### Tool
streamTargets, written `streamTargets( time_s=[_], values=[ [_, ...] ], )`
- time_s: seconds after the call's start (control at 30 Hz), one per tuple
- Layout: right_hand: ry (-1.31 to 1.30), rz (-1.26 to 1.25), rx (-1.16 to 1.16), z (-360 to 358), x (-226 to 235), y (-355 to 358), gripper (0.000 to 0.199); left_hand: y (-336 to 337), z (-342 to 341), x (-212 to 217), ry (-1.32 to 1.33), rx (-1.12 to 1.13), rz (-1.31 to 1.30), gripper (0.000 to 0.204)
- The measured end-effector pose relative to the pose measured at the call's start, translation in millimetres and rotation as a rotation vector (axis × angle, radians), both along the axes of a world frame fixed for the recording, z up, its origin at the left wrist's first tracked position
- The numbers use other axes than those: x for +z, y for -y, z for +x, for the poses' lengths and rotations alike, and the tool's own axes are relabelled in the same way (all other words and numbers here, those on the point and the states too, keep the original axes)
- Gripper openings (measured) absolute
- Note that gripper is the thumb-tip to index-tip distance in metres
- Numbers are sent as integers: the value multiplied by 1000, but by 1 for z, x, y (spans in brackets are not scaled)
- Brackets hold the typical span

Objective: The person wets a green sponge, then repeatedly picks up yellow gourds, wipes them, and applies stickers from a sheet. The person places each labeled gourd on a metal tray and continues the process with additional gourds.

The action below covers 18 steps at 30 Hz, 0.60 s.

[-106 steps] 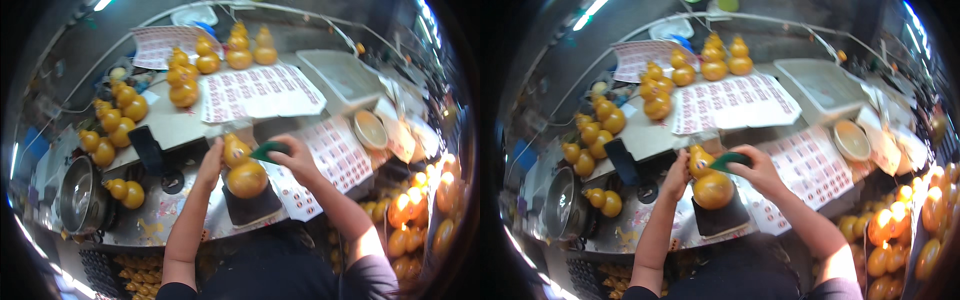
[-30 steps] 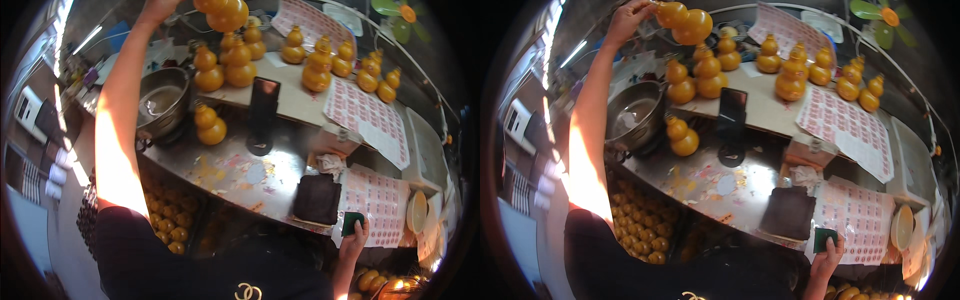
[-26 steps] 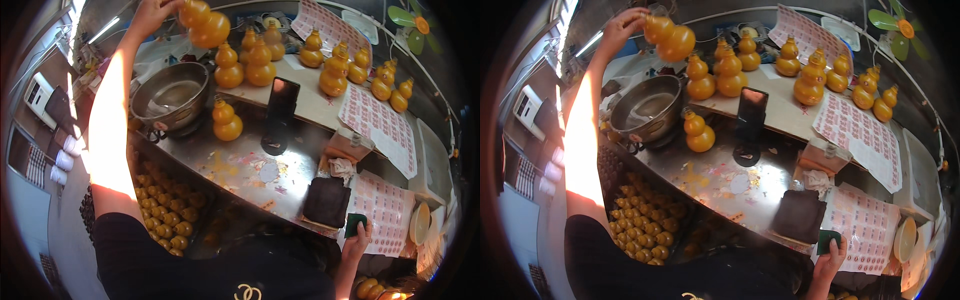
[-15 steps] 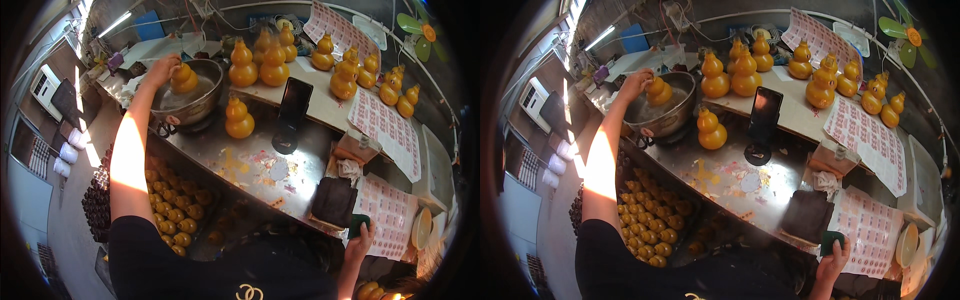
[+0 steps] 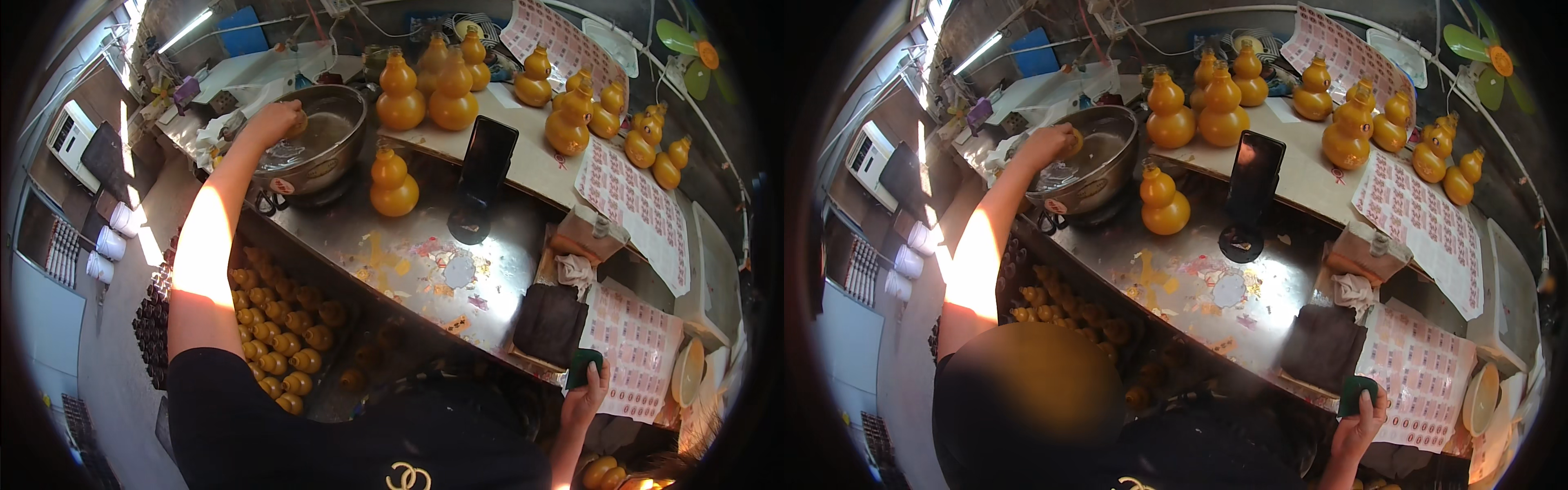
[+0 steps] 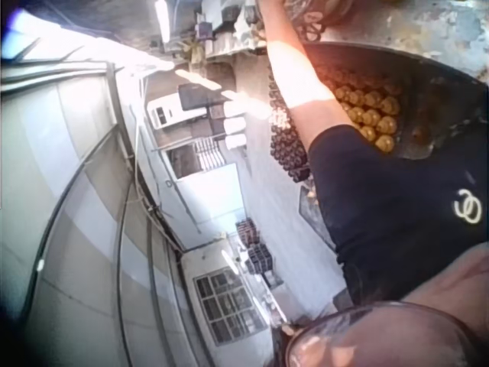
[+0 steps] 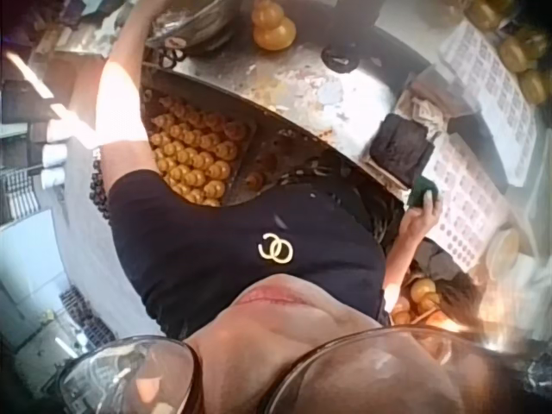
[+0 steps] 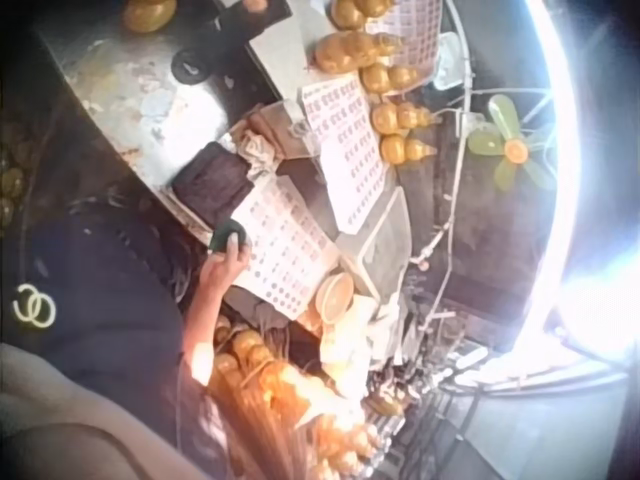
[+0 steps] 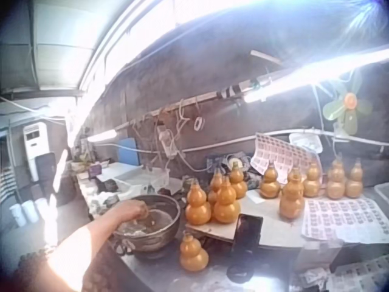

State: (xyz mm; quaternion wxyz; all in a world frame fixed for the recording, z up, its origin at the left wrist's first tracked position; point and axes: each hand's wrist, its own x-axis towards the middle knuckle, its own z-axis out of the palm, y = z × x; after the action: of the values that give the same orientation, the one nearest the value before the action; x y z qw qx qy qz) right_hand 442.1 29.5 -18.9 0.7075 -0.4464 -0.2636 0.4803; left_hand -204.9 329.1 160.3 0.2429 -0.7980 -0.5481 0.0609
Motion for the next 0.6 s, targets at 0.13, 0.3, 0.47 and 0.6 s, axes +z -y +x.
streamTargets(
  time_s=[0.13, 0.3, 0.47, 0.6],
  values=[
    [9, -2, -17, 3, 0, 2, 21, 0, 0, 9, -13, -74, 101, 12],
    [-19, -33, -42, 4, -3, 5, 20, -2, -8, 8, -28, -11, 8, 14],
    [32, -22, -64, 2, 7, 10, 21, -20, -5, 5, 73, 153, 15, 19],
    [-203, -71, -69, 4, 11, 6, 25, -21, -83, 1, 200, 462, 290, 33]
  ],
)
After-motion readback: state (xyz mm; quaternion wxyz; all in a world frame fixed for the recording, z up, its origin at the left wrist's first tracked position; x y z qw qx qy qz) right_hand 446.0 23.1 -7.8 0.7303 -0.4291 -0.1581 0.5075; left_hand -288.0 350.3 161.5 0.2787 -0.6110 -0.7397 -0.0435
